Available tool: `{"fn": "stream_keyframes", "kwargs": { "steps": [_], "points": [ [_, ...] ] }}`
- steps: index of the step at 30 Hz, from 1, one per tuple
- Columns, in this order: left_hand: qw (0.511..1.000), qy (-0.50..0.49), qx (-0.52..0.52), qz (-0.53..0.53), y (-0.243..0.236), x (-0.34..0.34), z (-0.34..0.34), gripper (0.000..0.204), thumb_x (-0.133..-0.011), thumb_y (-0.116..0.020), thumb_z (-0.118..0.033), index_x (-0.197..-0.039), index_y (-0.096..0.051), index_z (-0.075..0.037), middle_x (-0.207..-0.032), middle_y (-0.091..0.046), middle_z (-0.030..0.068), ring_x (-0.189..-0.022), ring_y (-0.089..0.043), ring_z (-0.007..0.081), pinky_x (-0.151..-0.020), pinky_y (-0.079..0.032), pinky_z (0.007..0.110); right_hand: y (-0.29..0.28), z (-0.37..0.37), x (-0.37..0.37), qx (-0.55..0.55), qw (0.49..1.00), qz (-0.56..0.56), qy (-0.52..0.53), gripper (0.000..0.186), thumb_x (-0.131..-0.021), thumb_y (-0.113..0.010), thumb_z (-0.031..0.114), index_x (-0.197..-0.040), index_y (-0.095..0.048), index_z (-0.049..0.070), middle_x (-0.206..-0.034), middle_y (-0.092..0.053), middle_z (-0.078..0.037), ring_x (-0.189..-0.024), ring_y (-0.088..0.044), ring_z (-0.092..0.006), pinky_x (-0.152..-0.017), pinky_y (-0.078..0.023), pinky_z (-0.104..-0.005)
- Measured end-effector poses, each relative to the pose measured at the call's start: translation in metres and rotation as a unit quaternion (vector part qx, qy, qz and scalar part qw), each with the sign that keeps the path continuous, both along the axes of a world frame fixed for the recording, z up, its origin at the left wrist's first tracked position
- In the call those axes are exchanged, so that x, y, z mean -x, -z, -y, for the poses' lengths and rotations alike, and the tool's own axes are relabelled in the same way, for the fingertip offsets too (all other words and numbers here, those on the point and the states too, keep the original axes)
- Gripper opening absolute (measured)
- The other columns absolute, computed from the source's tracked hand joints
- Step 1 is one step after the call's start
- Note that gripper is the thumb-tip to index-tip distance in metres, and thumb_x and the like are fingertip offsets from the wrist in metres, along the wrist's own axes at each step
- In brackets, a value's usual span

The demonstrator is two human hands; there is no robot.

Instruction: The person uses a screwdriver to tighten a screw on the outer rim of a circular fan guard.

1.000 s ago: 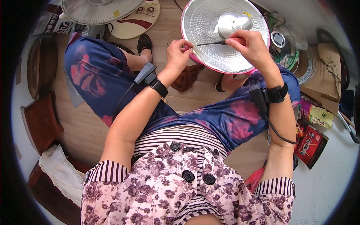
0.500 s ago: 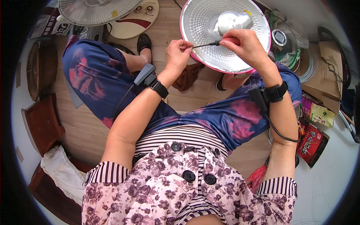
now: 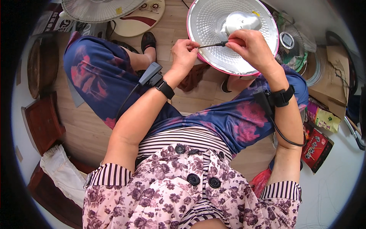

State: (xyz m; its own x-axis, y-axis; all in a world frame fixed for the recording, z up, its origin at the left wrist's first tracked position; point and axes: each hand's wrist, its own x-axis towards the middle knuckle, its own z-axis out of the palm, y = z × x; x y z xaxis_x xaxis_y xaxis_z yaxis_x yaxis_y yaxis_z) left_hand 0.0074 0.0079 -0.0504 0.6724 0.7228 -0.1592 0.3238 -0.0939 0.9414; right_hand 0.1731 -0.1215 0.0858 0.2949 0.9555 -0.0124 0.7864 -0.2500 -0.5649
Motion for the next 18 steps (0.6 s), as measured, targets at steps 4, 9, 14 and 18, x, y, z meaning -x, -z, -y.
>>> {"fn": "stream_keyframes", "kwargs": {
  "steps": [4, 9, 14, 18],
  "points": [
    [0.999, 0.019, -0.022, -0.02, -0.001, 0.0, -0.002, 0.014, -0.075, -0.064, 0.003, -0.088, -0.07, 0.002, -0.097, -0.063, 0.0129, -0.081, -0.069, 0.0202, -0.072, -0.055, 0.03, -0.003, -0.003, 0.005, -0.013, 1.0, 0.01, -0.012, 0.015, -0.08, -0.07, 0.01, -0.089, -0.065, -0.002, -0.079, -0.065, -0.014, -0.07, -0.067, -0.0248, -0.064, -0.052, -0.032],
    [0.999, 0.011, -0.019, -0.028, -0.002, -0.002, -0.001, 0.014, -0.074, -0.065, 0.002, -0.087, -0.07, 0.002, -0.097, -0.064, 0.0128, -0.081, -0.069, 0.0201, -0.072, -0.055, 0.029, -0.009, -0.007, 0.009, 0.011, 0.997, 0.07, -0.043, 0.019, -0.078, -0.069, 0.004, -0.095, -0.062, 0.0, -0.086, -0.061, -0.012, -0.08, -0.067, -0.0254, -0.07, -0.053, -0.0332],
    [0.999, 0.006, -0.019, -0.025, 0.001, -0.002, -0.001, 0.013, -0.074, -0.066, 0.002, -0.087, -0.071, 0.002, -0.093, -0.067, 0.0124, -0.08, -0.069, 0.0189, -0.071, -0.055, 0.028, -0.015, -0.014, 0.016, -0.026, 0.998, 0.017, -0.063, 0.024, -0.077, -0.063, -0.006, -0.099, -0.056, -0.001, -0.094, -0.056, -0.013, -0.085, -0.066, -0.0266, -0.073, -0.053, -0.0339],
    [0.999, 0.002, -0.007, -0.034, 0.0, -0.002, -0.002, 0.014, -0.074, -0.066, 0.001, -0.087, -0.071, 0.002, -0.086, -0.07, 0.0115, -0.078, -0.069, 0.0173, -0.07, -0.054, 0.027, -0.016, -0.02, 0.013, -0.025, 0.996, 0.008, -0.086, 0.019, -0.077, -0.061, -0.009, -0.094, -0.054, -0.002, -0.093, -0.056, -0.013, -0.084, -0.065, -0.0277, -0.074, -0.052, -0.0345]
  ]
}}
